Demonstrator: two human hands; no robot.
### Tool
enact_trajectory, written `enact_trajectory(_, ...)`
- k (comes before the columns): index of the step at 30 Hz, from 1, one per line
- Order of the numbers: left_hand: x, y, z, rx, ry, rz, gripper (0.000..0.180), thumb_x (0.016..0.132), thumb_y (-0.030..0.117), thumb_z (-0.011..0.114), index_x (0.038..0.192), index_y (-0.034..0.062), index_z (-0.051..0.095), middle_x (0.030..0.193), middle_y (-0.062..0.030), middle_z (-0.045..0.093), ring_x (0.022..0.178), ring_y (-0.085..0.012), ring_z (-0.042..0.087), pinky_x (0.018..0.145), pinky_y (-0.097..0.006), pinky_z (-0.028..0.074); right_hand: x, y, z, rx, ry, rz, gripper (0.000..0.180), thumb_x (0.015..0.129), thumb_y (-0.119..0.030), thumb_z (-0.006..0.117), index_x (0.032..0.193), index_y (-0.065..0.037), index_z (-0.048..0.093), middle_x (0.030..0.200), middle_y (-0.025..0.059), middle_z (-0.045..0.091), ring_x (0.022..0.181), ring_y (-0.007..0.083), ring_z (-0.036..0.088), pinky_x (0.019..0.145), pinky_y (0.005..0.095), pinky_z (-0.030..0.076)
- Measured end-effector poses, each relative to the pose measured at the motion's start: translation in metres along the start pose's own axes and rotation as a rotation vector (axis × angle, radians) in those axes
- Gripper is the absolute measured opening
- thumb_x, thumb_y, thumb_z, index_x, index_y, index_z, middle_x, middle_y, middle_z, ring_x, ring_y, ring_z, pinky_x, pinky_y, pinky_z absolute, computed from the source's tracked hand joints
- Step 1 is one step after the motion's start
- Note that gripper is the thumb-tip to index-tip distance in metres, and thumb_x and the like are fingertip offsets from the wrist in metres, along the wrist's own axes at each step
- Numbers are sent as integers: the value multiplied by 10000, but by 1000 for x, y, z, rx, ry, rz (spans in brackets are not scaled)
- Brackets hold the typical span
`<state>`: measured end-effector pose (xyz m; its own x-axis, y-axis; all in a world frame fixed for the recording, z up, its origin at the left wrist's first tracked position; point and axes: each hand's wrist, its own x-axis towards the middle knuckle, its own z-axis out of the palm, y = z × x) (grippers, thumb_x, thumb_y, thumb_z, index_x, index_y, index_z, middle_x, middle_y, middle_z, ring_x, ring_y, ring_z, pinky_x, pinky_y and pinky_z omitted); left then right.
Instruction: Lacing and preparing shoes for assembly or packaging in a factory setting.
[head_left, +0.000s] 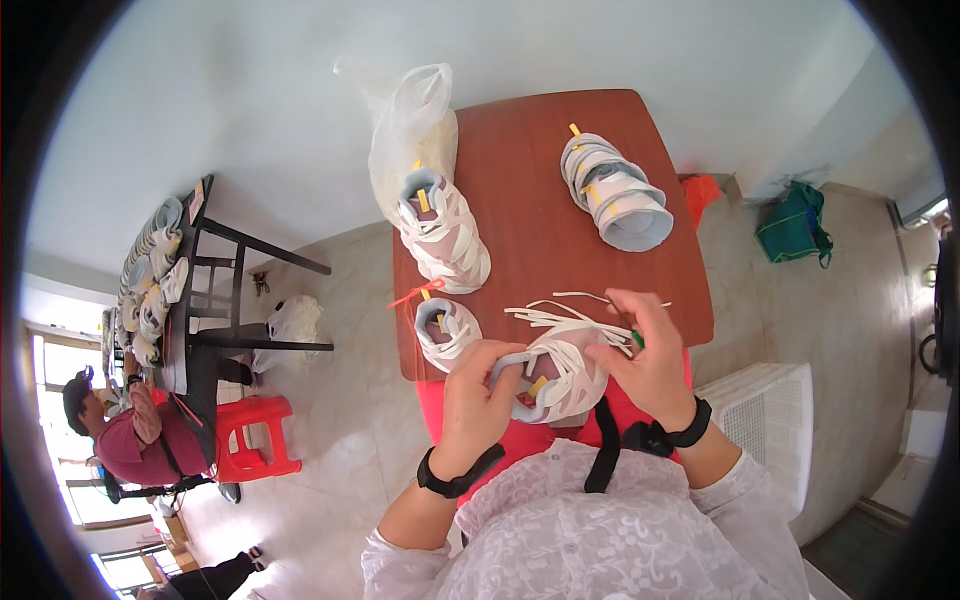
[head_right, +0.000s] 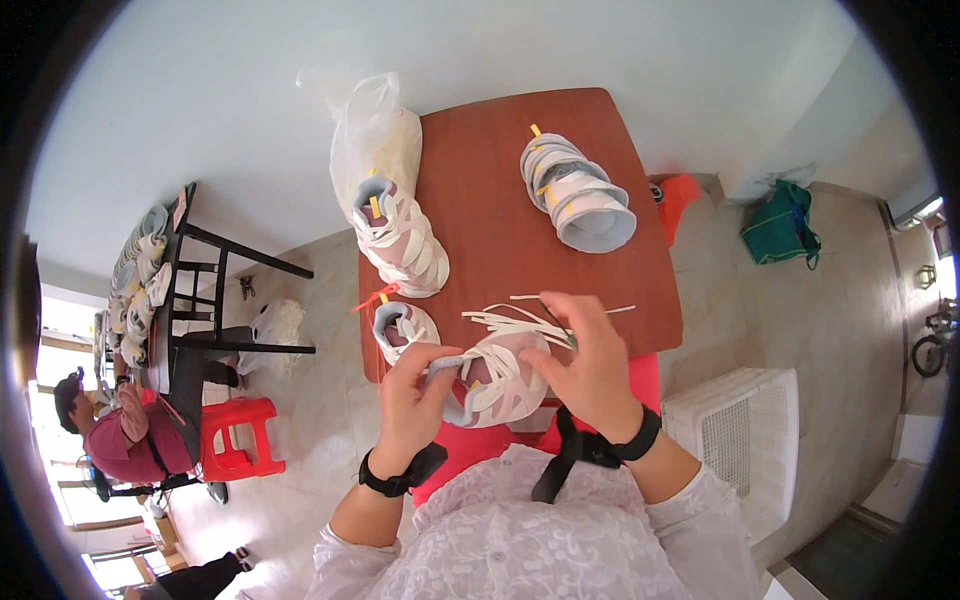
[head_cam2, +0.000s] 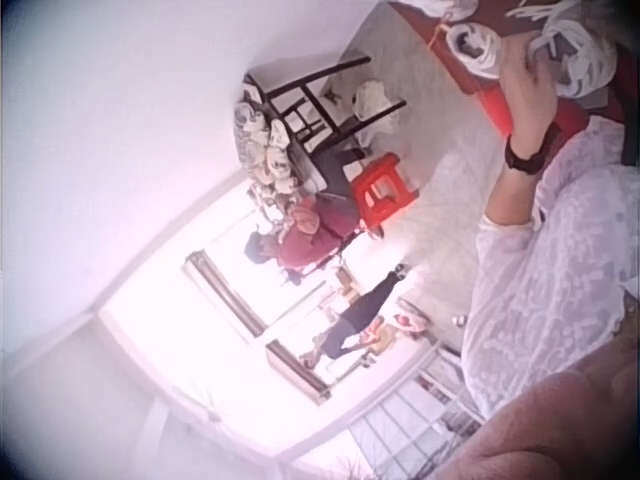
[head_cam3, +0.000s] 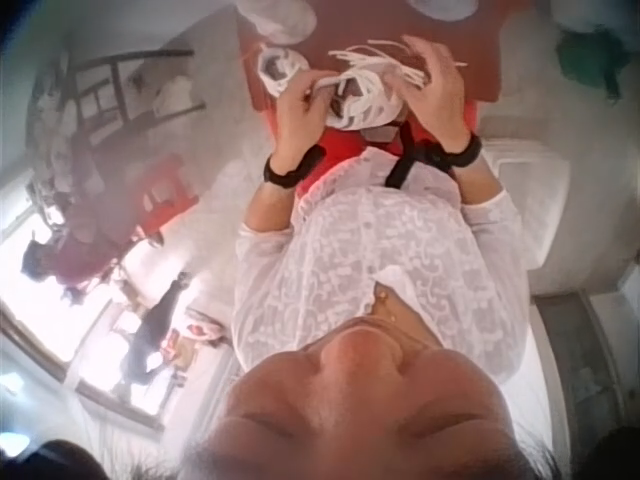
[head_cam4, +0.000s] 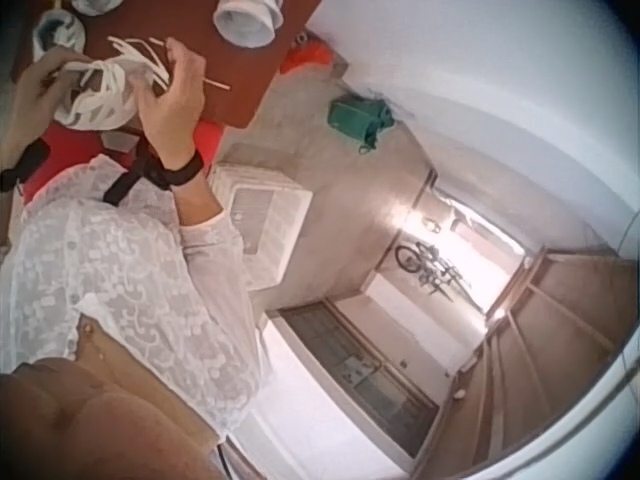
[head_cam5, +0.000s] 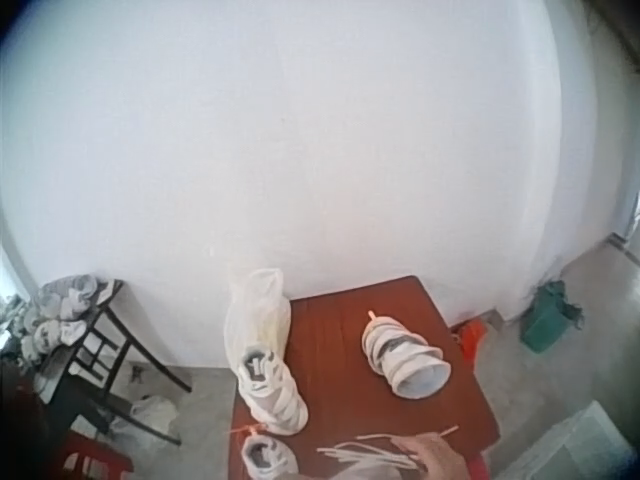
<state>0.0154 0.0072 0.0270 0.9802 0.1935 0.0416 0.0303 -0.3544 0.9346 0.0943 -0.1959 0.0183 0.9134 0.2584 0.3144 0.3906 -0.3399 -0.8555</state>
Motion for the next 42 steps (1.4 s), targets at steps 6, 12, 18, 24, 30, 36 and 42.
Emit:
enact_trajectory(6, 1, 14, 1, 190, -108, -37, 149, 840, -2, 577, 956, 7, 669, 883, -138, 633, 735, -272, 637, 651, -358, 496, 18, -21, 2, -75, -430, -433, 204, 647, -73, 755, 823, -169, 714, 979, 27, 590, 753, 179, 638, 564, 294, 503)
enact_trajectory(12, 3, 20, 0, 4, -206, -212, 197, 871, -33, 532, 1055, -28, 603, 924, -114, 670, 820, -153, 651, 708, -272, 507, 18, -15, 7, -138, -524, -478, 165, 690, -127, 740, 844, -158, 688, 914, -2, 563, 723, 185, 624, 572, 326, 497)
enact_trajectory(18, 3, 14, -1, -36, -202, -260, 192, 898, -31, 500, 1086, -26, 537, 893, -105, 675, 802, -118, 633, 704, -257, 506, 15, -10, 8, 8, -494, -384, 200, 714, -150, 744, 903, -143, 679, 918, 3, 592, 710, 197, 622, 574, 325, 492)
enact_trajectory(24, 5, 15, -2, -44, -183, -249, 145, 901, -27, 501, 1041, -21, 539, 865, -88, 670, 765, -103, 624, 689, -244, 495, 13, -5, 9, 71, -503, -362, 175, 720, -142, 742, 881, -121, 676, 870, -1, 605, 714, 196, 623, 577, 320, 493)
enact_trajectory(30, 5, 14, -3, -38, -209, -233, 158, 899, -30, 510, 1055, -6, 508, 849, -79, 662, 760, -89, 612, 665, -235, 483, 11, -14, 10, -40, -466, -430, 147, 716, -123, 724, 858, -136, 690, 932, 1, 591, 721, 179, 635, 567, 308, 497)
enact_trajectory(36, 3, -1, 2, -157, -202, -250, 184, 901, -38, 520, 1060, 20, 449, 811, -60, 635, 747, -72, 591, 627, -211, 453, 5, -15, 8, -214, -509, -517, 149, 693, -106, 703, 835, -139, 673, 966, 13, 560, 707, 161, 631, 559, 315, 498)
enact_trajectory(42, 4, -1, 0, -256, -222, -277, 173, 904, -54, 511, 1026, 51, 447, 790, -27, 598, 685, -36, 527, 557, -197, 379, 8, -18, 10, -19, -529, -298, 125, 700, -82, 707, 791, -69, 621, 1001, 36, 565, 688, 206, 624, 570, 344, 493)
